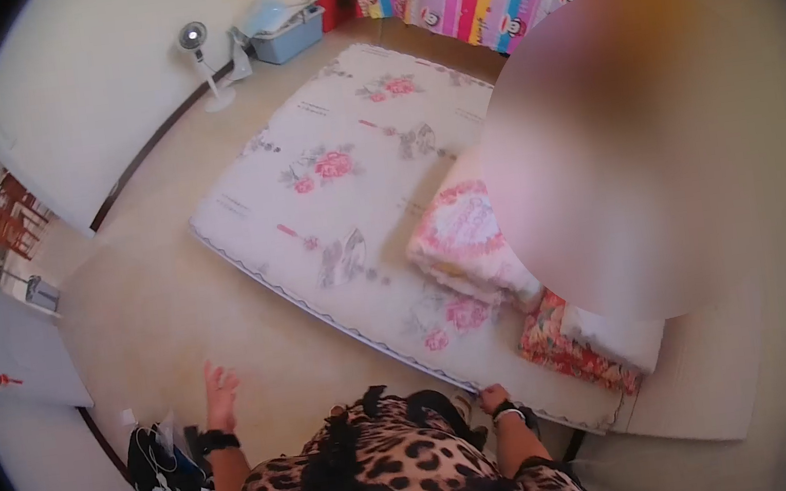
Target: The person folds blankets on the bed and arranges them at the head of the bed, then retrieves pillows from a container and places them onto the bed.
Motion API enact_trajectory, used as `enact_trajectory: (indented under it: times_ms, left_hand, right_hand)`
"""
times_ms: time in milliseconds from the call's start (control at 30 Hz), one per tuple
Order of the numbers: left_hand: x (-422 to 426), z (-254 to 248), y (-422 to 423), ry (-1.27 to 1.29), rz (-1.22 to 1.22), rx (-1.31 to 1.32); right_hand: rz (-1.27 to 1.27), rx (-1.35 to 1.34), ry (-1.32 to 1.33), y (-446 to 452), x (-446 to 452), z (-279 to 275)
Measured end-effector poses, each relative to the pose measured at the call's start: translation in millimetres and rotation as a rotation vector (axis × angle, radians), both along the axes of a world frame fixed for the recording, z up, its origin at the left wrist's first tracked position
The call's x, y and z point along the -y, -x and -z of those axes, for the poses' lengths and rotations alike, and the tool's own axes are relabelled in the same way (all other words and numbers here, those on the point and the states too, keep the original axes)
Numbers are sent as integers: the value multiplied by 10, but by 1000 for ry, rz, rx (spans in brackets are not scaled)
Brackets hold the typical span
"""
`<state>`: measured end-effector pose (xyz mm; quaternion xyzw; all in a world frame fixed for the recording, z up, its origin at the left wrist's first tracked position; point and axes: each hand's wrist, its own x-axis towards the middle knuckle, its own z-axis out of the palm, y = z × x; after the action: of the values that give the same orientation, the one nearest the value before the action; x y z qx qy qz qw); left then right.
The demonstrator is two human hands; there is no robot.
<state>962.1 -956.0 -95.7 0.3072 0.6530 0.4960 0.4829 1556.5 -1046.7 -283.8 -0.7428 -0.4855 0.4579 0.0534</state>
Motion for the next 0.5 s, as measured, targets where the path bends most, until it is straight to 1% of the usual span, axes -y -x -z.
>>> enact_trajectory:
  times_ms: [33, 67, 133, 200, 233, 267, 333, 367, 400, 433, 467, 500]
  left_hand:
    - [59, 46, 340, 51, -59, 0]
    - [157, 104, 699, 101, -121, -3]
    - [391, 22, 1241, 88, -214, 129]
    - [539, -111, 1534, 43, -304, 189]
    - [552, -107, 1689, 27, -339, 241]
    - [574, -40, 1860, 17, -376, 293]
    - [611, 256, 2230, -58, -409, 351]
    - [520, 241, 2251, -57, -388, 351]
    - [443, 232, 2259, -43, -476, 438]
    - [345, 189, 2283, -31, -569, 524]
    - [218, 153, 2336, -40, -561, 520]
    - [115, 130, 2398, -46, -589, 541]
  right_hand:
    - [217, -152, 76, 344, -63, -111]
    - [477, -312, 207, 667, -155, -188]
    - [-98, -37, 27, 1065, -303, -265]
    - [-31, -29, 70, 1401, -477, -464]
    - [-66, 55, -45, 1489, -541, -373]
    - [-102, 145, -151, 1537, -572, -236]
    - [46, 85, -143, 1692, -742, -452]
    - [61, 62, -83, 1716, -857, -362]
    - [77, 59, -90, 1740, -915, -286]
    - [39, 123, -88, 1776, -1009, -262]
    - [-2, 187, -86, 1804, -1136, -237]
    - [61, 182, -147, 1862, -1204, -200]
